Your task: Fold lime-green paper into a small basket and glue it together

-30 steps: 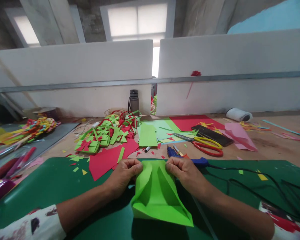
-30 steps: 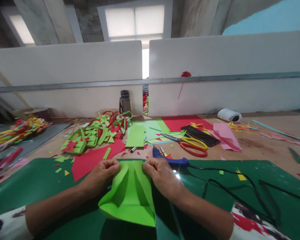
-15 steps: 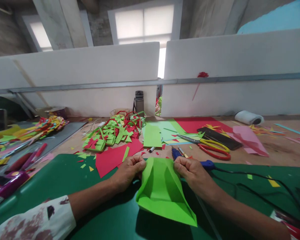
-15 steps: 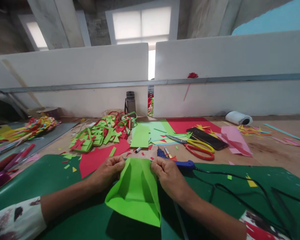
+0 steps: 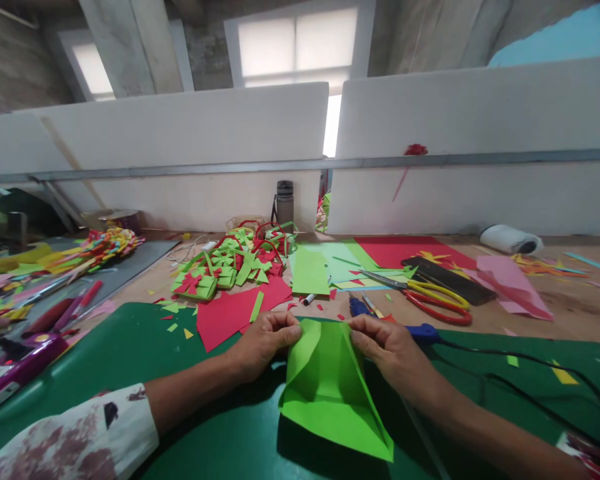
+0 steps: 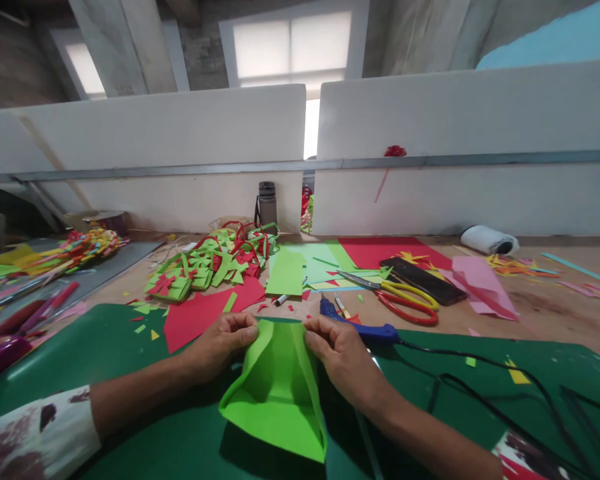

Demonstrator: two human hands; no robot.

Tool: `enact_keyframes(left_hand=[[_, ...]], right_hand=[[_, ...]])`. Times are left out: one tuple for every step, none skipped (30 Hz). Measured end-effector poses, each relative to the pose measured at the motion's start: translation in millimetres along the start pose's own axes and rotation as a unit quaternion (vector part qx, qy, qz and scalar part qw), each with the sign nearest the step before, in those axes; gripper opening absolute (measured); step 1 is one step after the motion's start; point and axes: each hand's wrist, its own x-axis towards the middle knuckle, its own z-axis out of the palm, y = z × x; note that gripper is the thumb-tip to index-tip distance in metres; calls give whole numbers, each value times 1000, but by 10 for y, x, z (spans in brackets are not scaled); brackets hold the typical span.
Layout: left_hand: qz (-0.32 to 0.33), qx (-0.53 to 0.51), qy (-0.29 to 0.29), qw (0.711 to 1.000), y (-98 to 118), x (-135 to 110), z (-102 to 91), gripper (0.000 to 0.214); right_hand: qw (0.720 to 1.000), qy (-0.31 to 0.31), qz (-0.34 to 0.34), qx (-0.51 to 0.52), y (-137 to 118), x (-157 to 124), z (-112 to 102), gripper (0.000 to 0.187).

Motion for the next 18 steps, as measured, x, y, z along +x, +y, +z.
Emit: enact_keyframes(left_hand=[[0, 0, 2, 1000, 1, 0, 2, 34], [-1, 0, 3, 1000, 2, 1, 5, 34], [-1, 0, 5, 1000, 2, 2, 6, 34], [-1, 0, 6, 1000, 1, 2, 8, 34], [-1, -1, 6, 1000, 0, 1, 9, 33], [-2, -1, 6, 1000, -1, 0, 9, 33], [-4, -1, 4, 1000, -2, -2, 9, 32], [-6, -1, 3, 1000, -3, -5, 9, 32], [-7, 0, 1, 1000, -3, -8, 9, 32], [-9, 1, -1, 1000, -3, -11, 9, 33], [-10, 2, -3, 1000, -2, -14, 9, 33], [-10, 4, -3, 1000, 0, -16, 10, 33], [-10, 7, -4, 1000, 3, -18, 11, 33], [-8, 10, -3, 1000, 6, -20, 12, 32], [-7, 14, -3, 1000, 10, -21, 13, 32], [-5, 17, -2, 1000, 13, -23, 15, 32], [-4, 21, 0, 1000, 17, -24, 18, 32], [-3, 24, 2, 1000, 19, -25, 21, 32]], right_hand=[[1000, -4, -4, 9, -24, -2, 2, 30], [1000, -2, -9, 9, -46, -4, 2, 30], [1000, 6, -14, 1, -63, -6, 2, 31], [1000, 17, -21, -11, -75, -7, 2, 32], [999, 27, -25, -24, -82, -10, 2, 33], [999, 33, -27, -34, -84, -12, 2, 34], [998, 36, -26, -38, -81, -14, 2, 34], [998, 34, -25, -36, -76, -17, 3, 34], [999, 29, -22, -32, -68, -19, 3, 33], [999, 24, -20, -29, -59, -21, 4, 32], [999, 19, -17, -27, -50, -22, 5, 30], [999, 15, -15, -28, -41, -23, 5, 29], [999, 14, -14, -32, -34, -23, 5, 27], [999, 14, -12, -37, -27, -23, 6, 27], [999, 15, -11, -41, -22, -24, 6, 26], [999, 15, -12, -45, -18, -24, 7, 26], [999, 15, -14, -48, -16, -26, 9, 26], [999, 14, -15, -50, -15, -29, 12, 27]])
